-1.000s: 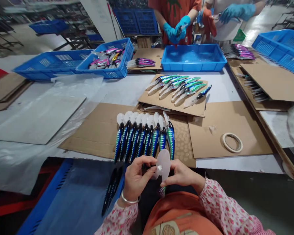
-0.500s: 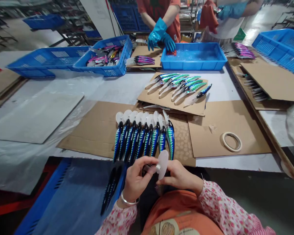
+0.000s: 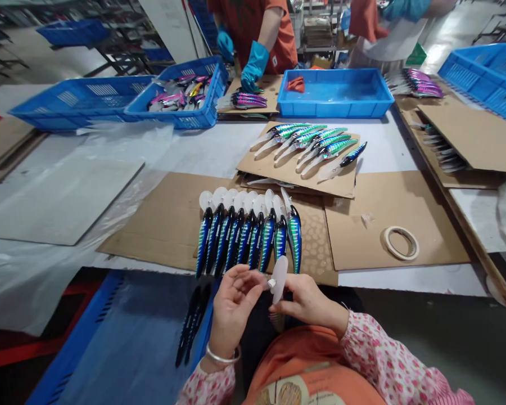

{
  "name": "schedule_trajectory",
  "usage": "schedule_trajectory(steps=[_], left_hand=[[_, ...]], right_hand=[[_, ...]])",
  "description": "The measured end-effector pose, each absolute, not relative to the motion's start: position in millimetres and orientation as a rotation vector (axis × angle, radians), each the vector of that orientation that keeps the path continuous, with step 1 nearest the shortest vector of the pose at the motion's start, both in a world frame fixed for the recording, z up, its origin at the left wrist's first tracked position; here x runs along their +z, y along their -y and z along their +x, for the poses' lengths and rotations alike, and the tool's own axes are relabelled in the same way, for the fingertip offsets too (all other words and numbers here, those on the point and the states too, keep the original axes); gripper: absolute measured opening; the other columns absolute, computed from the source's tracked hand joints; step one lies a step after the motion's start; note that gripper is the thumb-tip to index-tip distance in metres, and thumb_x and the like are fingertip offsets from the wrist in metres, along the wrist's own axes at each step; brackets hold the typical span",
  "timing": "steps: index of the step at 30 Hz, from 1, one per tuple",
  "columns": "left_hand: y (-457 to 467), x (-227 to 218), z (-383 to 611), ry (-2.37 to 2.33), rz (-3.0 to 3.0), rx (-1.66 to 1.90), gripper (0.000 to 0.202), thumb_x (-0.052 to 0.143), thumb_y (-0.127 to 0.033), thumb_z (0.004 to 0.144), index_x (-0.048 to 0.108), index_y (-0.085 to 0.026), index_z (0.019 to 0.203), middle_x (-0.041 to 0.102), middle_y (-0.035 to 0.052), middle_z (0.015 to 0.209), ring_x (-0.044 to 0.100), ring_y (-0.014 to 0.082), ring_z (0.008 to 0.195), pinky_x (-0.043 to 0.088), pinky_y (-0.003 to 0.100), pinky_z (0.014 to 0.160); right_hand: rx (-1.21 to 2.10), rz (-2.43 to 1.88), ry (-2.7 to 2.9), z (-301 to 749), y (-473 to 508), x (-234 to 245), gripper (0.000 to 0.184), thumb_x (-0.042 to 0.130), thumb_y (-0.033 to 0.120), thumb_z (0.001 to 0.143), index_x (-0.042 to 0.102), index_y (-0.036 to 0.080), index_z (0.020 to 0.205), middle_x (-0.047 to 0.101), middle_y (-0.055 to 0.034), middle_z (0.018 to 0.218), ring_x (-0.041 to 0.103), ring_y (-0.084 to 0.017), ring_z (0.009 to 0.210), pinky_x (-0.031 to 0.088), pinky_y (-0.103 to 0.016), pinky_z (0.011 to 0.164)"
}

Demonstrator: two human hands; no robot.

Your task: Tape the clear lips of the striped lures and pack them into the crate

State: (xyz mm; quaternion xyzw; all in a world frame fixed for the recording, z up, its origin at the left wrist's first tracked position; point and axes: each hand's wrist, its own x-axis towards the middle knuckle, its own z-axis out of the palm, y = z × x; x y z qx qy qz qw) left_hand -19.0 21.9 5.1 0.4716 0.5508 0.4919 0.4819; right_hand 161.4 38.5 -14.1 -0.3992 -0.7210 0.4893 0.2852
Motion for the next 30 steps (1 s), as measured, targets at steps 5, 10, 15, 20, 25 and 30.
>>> schedule_trajectory(steps=[5, 10, 15, 20, 25, 30], left_hand=[[-12.2, 5.0, -15.7, -1.654, 1.557, 1.465, 0.044, 0.076, -0.025, 0.077, 0.058, -0.022, 0.117, 0.066, 0.008, 0.114, 0.063, 0.0204, 0.104, 0.053, 0.031, 0.085], [-10.3, 12.3, -7.6, -1.643, 1.591, 1.208, 0.028, 0.07, -0.028, 0.084, 0.063, -0.021, 0.111, 0.072, 0.0068, 0.105, 0.069, 0.0205, 0.094, 0.057, 0.034, 0.082], [-7.2, 6.9, -0.8, -1.607, 1.5, 1.304, 0.024, 0.069, -0.023, 0.086, 0.062, -0.019, 0.108, 0.074, 0.0064, 0.103, 0.072, 0.0196, 0.095, 0.06, 0.034, 0.086], [-2.3, 0.9, 0.5, -1.662, 1.813, 1.356, 0.03, 0.069, -0.014, 0.085, 0.061, -0.02, 0.113, 0.076, 0.0053, 0.101, 0.073, 0.0181, 0.088, 0.06, 0.031, 0.082], [-6.0, 5.1, -3.8, -1.596, 2.182, 1.345, 0.036, 0.069, -0.007, 0.083, 0.059, -0.017, 0.116, 0.077, 0.0074, 0.096, 0.074, 0.0177, 0.082, 0.057, 0.028, 0.075], [-13.4, 10.3, -11.9, -1.372, 2.407, 1.272, 0.04, 0.067, -0.001, 0.08, 0.056, -0.016, 0.116, 0.077, 0.0094, 0.096, 0.074, 0.0182, 0.087, 0.056, 0.027, 0.076]], right_hand=[[1.226, -1.146, 1.932, 159.1, -36.0, -16.2, 0.029, 0.066, 0.045, 0.087, 0.062, 0.017, 0.079, 0.066, -0.0018, 0.078, 0.059, -0.016, 0.069, 0.045, -0.025, 0.064], [1.137, -1.19, 1.977, 156.0, -32.2, -19.2, 0.02, 0.07, 0.036, 0.085, 0.061, 0.018, 0.082, 0.065, -0.0003, 0.076, 0.057, -0.015, 0.066, 0.042, -0.023, 0.061], [1.137, -1.216, 1.974, 153.9, -29.9, -19.4, 0.018, 0.072, 0.032, 0.083, 0.06, 0.018, 0.08, 0.064, 0.0002, 0.075, 0.057, -0.015, 0.065, 0.043, -0.023, 0.061], [1.185, -1.191, 1.946, 152.4, -28.6, -19.9, 0.012, 0.069, 0.027, 0.085, 0.061, 0.018, 0.085, 0.067, -0.0012, 0.081, 0.059, -0.015, 0.069, 0.046, -0.024, 0.065], [1.214, -1.15, 1.939, 152.2, -28.9, -19.4, 0.011, 0.066, 0.028, 0.087, 0.062, 0.018, 0.088, 0.068, -0.0016, 0.084, 0.061, -0.016, 0.072, 0.048, -0.025, 0.07], [1.172, -1.097, 2.007, 152.6, -29.7, -20.7, 0.013, 0.063, 0.031, 0.09, 0.062, 0.018, 0.088, 0.067, -0.0021, 0.083, 0.059, -0.016, 0.071, 0.046, -0.025, 0.067]])
